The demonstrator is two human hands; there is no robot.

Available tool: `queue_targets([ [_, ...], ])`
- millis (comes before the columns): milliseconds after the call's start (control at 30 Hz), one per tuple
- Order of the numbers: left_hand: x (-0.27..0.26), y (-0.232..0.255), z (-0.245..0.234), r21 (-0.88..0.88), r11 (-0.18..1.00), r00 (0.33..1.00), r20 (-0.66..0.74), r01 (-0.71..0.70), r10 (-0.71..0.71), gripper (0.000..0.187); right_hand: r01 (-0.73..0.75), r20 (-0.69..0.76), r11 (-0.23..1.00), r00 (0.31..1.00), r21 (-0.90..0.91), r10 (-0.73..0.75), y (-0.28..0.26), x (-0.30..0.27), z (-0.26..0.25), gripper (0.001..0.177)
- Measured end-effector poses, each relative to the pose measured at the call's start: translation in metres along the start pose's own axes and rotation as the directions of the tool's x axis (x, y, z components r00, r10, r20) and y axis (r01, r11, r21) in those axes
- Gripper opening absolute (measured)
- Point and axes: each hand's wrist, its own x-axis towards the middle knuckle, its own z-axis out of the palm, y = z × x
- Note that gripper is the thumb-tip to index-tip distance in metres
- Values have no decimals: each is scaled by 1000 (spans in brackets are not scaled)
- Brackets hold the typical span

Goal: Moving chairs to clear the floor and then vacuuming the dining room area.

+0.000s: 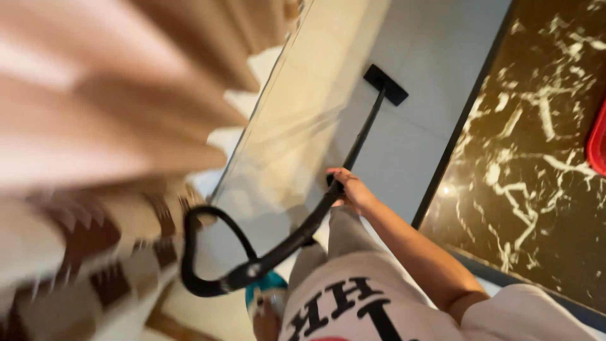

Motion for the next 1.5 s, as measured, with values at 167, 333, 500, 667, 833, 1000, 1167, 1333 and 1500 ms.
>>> queue_targets([
  [167,-56,97,-130,-671,613,874,110,417,-474,62,-143,252,979,952,-144,176,16,-101,49,14],
  [333,-84,83,-116,-819,446,880,140,361,-454,55,-97,384,947,898,-307,216,20,-140,59,13],
  [500,-94,79,-56,-888,375,880,66,267,-471,50,1,414,880,882,-475,223,13,-143,40,34],
  [667,-131,127,-62,-918,260,806,99,301,-584,49,127,515,750,799,-650,311,-10,-153,19,56],
  [833,-163,162,-59,-935,187,769,122,301,-627,51,254,585,641,718,-725,377,-22,-162,-3,66],
  [1000,-185,185,-55,-941,172,752,114,292,-649,53,447,560,338,685,-828,465,-32,-177,-4,62],
  [1167,-210,212,-64,-964,105,664,89,246,-743,57,707,657,32,639,-707,401,-21,-208,12,43],
  [1333,-225,201,-41,-986,105,694,16,131,-720,33,828,717,-89,528,-553,454,15,-239,44,44],
  [1500,-232,173,-11,-979,150,747,6,141,-665,8,935,817,-259,340,-242,466,66,-273,69,47],
])
